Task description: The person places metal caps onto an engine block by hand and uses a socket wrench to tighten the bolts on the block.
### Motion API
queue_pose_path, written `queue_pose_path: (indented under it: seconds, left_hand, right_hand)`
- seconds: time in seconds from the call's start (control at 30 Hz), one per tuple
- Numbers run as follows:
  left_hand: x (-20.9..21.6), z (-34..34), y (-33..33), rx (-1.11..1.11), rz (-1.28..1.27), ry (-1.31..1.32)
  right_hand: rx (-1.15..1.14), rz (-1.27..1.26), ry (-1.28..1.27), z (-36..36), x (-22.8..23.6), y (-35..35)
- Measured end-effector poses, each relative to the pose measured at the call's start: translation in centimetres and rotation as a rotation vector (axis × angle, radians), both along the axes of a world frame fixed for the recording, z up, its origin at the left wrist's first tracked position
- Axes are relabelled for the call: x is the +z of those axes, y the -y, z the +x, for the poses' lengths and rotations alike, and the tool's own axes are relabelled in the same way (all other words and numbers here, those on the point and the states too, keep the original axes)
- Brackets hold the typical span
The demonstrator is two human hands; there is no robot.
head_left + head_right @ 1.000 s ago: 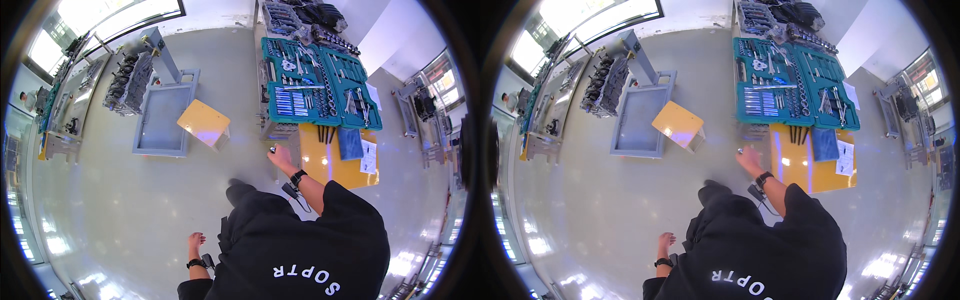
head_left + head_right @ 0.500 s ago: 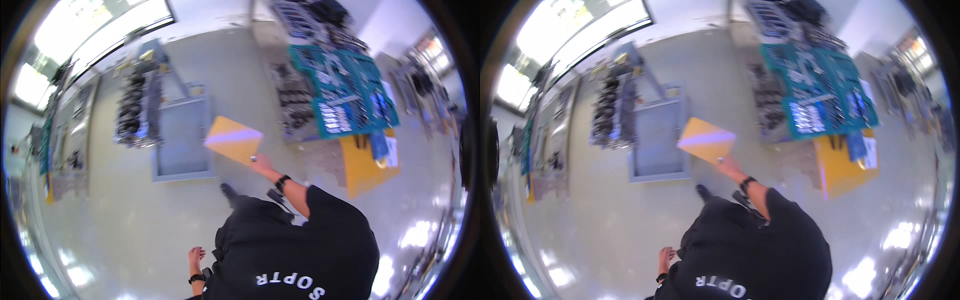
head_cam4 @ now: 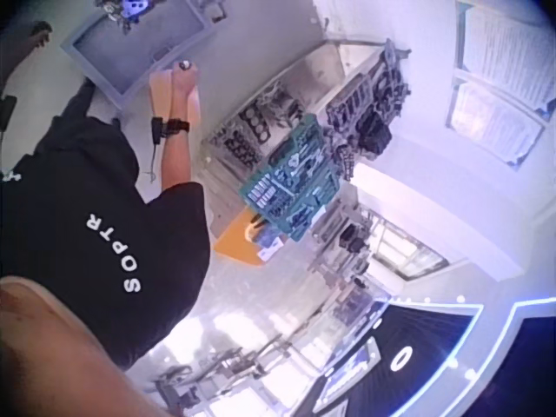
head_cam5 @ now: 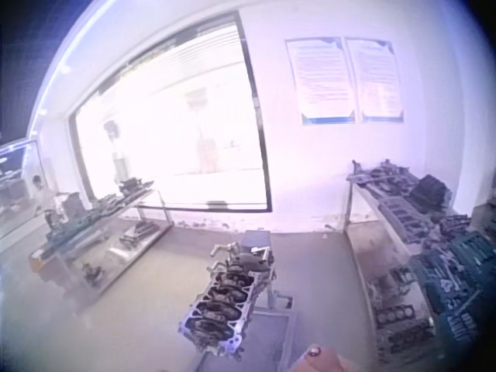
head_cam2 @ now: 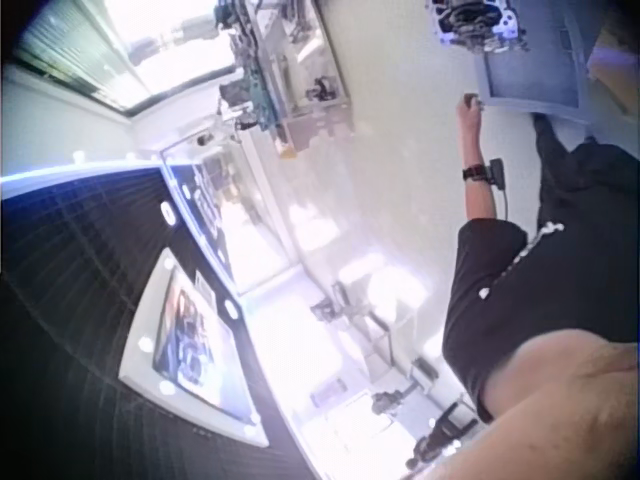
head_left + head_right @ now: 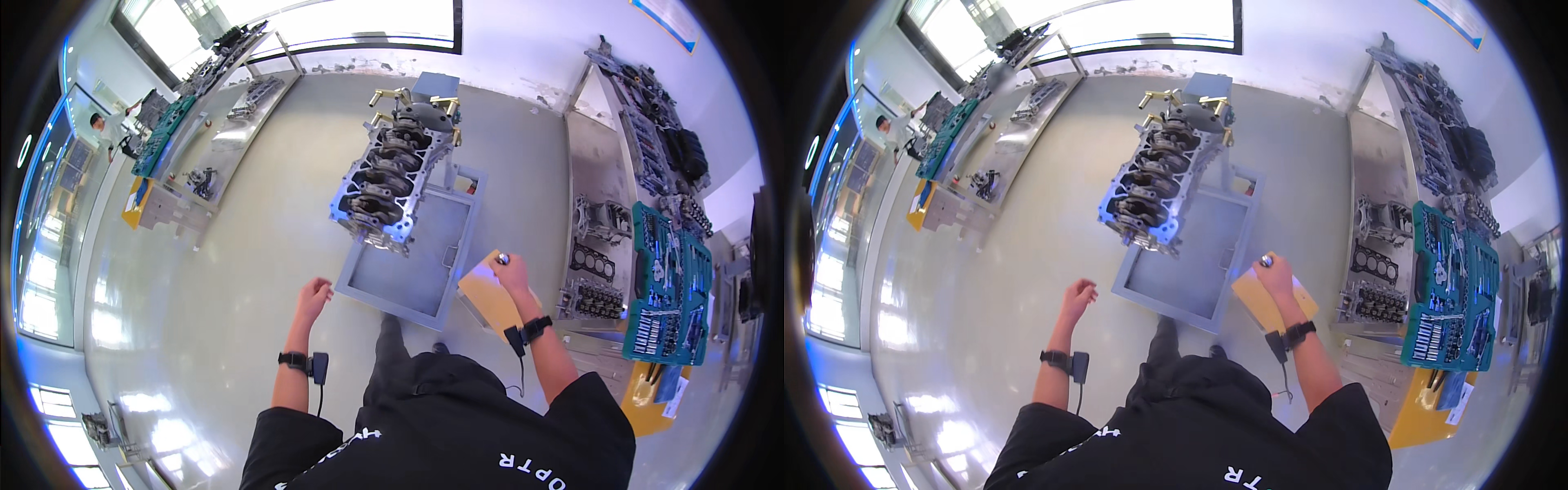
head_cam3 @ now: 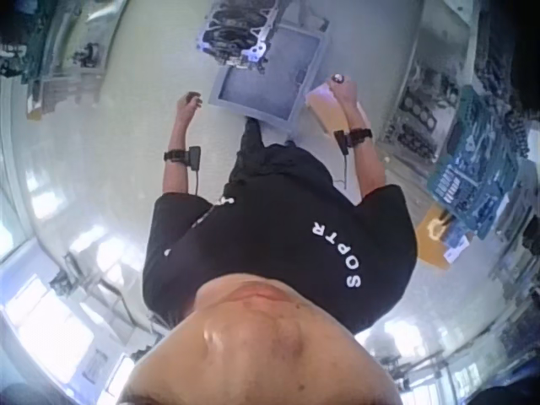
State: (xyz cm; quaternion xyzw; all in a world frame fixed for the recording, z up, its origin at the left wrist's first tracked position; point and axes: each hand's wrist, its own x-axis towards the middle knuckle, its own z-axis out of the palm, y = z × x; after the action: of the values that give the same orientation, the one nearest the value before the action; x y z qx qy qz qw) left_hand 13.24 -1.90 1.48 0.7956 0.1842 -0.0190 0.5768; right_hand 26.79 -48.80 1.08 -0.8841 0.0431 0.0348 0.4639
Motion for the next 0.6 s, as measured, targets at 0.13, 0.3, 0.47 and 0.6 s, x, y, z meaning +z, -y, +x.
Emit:
queue_pose_path:
  seconds: [0.13, 0.3, 0.47, 0.6]
  left_hand:
    - [0.2, 13.6, -4.5, -0.210, 0.401, 0.172]
    - [1.2, 30.3, -3.6, -0.249, 0.427, 0.355]
    - [1.0, 36.9, -1.8, -0.463, 0.305, 0.329]
    - [0.0, 39.0, -1.1, -0.626, 0.336, 0.471]
  right_hand:
    - [0.204, -0.097, 0.061, 9.4, 3.3, -10.2]
    - [0.273, -0.128, 0.287, 19.4, 2.1, -20.0]
    - [0.125, -0.268, 0.166, 22.8, 2.0, -27.6]
    - [0.095, -0.409, 0.176, 23.7, 1.3, -28.3]
